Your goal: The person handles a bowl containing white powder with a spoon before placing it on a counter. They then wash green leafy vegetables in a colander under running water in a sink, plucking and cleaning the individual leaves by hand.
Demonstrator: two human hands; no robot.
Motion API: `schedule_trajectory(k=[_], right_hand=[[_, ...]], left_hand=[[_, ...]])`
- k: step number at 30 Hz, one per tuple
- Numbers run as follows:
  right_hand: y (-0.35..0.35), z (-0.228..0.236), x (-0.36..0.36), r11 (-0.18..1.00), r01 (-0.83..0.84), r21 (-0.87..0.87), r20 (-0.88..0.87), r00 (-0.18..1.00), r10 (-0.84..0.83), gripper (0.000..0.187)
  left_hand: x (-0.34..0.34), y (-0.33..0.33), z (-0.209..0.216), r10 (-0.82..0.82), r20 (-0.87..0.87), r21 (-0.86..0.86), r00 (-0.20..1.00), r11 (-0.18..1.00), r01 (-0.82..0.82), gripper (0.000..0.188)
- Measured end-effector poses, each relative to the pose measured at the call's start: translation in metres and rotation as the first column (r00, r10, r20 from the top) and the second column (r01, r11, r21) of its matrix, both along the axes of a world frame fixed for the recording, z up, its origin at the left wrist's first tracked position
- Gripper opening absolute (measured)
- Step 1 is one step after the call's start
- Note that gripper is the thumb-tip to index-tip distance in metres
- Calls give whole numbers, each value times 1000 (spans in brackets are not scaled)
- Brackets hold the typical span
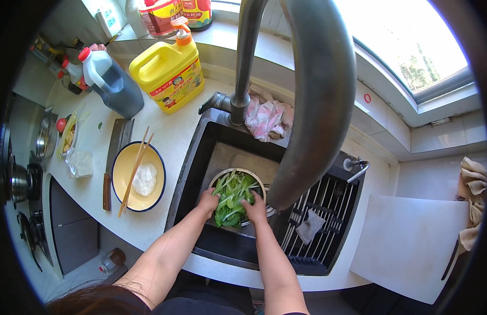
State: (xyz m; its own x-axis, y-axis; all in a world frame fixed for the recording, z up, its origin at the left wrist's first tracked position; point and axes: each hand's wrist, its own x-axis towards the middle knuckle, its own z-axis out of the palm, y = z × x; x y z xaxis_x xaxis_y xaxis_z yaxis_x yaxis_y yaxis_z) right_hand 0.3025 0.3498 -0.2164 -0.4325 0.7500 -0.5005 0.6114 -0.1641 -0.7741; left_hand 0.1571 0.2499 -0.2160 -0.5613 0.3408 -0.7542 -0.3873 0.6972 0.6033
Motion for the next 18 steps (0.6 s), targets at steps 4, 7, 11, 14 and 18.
schedule_trajectory(k=[4,7,11,14,18], right_hand=[[-5,55,-14,877,-385,286,404,879,254,47],[-12,48,-26,898,-317,304,331,919,213,40],[-28,25,-45,938,-287,195,307,926,220,25],[-19,28,-48,944,-269,191,277,938,211,21],[4,47,-51,910,-257,327,217,957,192,29]], left_hand=[[3,0,20,-71,77,45,995,997,67,49],[2,8,42,-132,104,57,986,990,127,52],[3,2,-6,112,225,81,968,988,-133,52],[-6,1,12,197,543,170,816,926,-336,52],[-12,1,14,247,588,179,770,889,-422,56]])
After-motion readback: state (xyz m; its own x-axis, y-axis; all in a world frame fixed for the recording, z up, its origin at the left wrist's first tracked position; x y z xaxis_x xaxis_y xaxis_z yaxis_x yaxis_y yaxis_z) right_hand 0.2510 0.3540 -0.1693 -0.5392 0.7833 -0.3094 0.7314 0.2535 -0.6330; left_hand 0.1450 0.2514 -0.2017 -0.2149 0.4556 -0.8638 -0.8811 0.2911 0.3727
